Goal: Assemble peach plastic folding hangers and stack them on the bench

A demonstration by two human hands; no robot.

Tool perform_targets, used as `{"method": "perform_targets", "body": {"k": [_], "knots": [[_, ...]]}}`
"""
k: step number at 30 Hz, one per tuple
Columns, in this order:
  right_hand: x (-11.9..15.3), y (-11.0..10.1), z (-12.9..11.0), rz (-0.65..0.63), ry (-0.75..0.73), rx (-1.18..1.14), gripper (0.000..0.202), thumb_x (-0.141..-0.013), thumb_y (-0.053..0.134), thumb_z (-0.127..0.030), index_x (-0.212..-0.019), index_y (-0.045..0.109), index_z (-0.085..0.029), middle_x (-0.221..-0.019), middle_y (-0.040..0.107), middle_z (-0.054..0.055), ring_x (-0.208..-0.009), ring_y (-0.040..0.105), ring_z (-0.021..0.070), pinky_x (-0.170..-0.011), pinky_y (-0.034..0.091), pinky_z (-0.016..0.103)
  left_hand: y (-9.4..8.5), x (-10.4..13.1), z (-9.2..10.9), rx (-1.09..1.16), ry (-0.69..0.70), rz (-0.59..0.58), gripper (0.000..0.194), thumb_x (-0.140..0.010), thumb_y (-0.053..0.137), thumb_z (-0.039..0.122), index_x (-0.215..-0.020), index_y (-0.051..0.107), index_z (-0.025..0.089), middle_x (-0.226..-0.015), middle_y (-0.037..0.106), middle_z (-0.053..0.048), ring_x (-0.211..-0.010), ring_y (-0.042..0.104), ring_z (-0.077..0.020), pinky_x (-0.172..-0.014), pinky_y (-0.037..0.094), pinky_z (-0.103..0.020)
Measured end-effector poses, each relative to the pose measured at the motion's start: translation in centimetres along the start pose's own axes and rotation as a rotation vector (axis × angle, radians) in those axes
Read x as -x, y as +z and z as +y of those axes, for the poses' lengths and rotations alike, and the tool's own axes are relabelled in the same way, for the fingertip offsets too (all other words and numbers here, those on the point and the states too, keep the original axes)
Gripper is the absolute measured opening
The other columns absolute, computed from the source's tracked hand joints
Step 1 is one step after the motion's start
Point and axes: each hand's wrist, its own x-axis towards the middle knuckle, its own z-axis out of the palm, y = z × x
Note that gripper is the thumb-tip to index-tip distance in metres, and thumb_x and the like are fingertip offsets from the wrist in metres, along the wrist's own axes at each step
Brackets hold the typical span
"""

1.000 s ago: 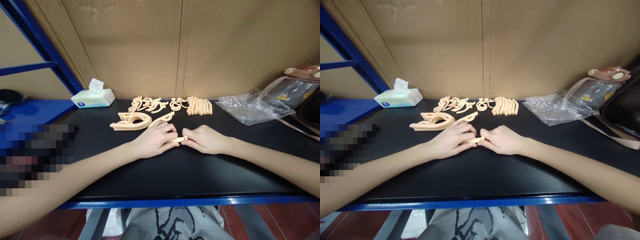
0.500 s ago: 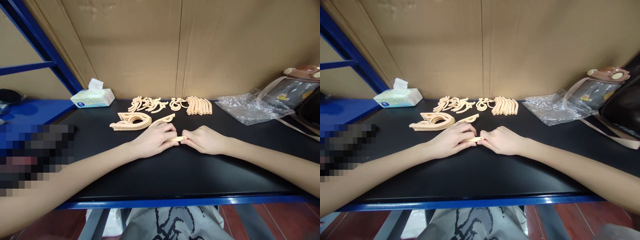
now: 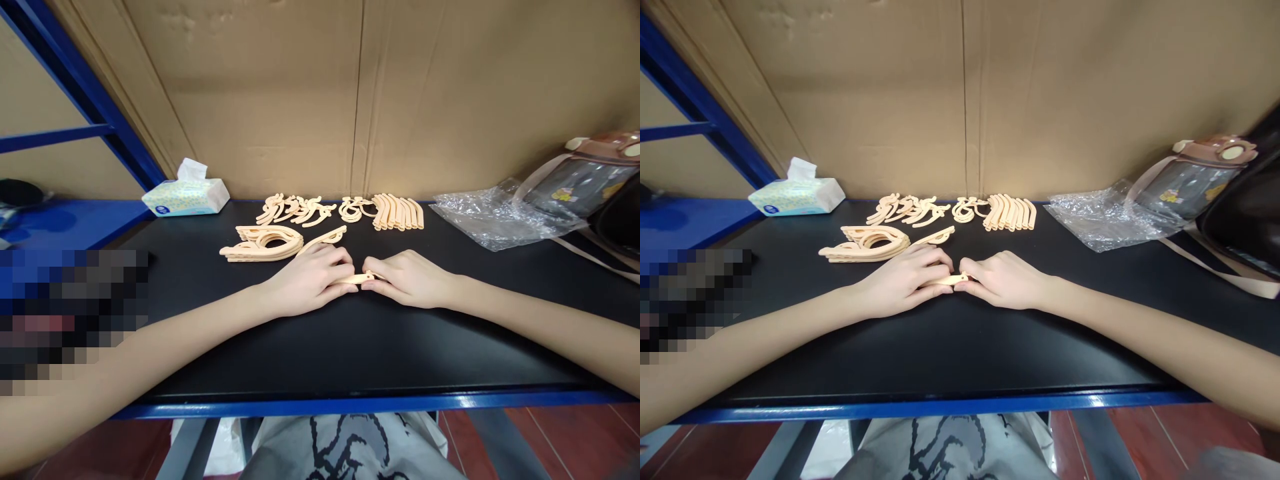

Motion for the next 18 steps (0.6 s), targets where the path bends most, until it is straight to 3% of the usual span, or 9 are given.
{"method": "perform_targets", "body": {"k": [9, 18], "knots": [[-0.01, 0.07, 0.02, 0.0, 0.006, -0.002, 0.038, -0.1, 0.022, -0.044, -0.085, 0.045, -0.018, -0.058, 0.054, -0.001, -0.047, 0.045, 0.0135, -0.049, 0.019, 0.026, 0.07, -0.02, 0.01, 0.015, -0.015, 0.004, 0.029, -0.097, 0.04, 0.038, -0.09, 0.06, 0.018, -0.1, 0.056, -0.006, -0.091, 0.051, -0.02, -0.09, 0.038, -0.037], [0.02, -0.03, -0.26, -0.033, -0.016, 0.074, 0.04, -0.1, 0.018, -0.04, -0.087, 0.048, -0.017, -0.064, 0.06, 0.002, -0.048, 0.049, 0.0137, -0.049, 0.017, 0.027, 0.01, -0.06, 0.02, 0.068, -0.021, -0.012, 0.028, -0.097, 0.041, 0.037, -0.093, 0.061, 0.018, -0.102, 0.055, -0.005, -0.094, 0.051, -0.0203, -0.093, 0.037, -0.038]]}}
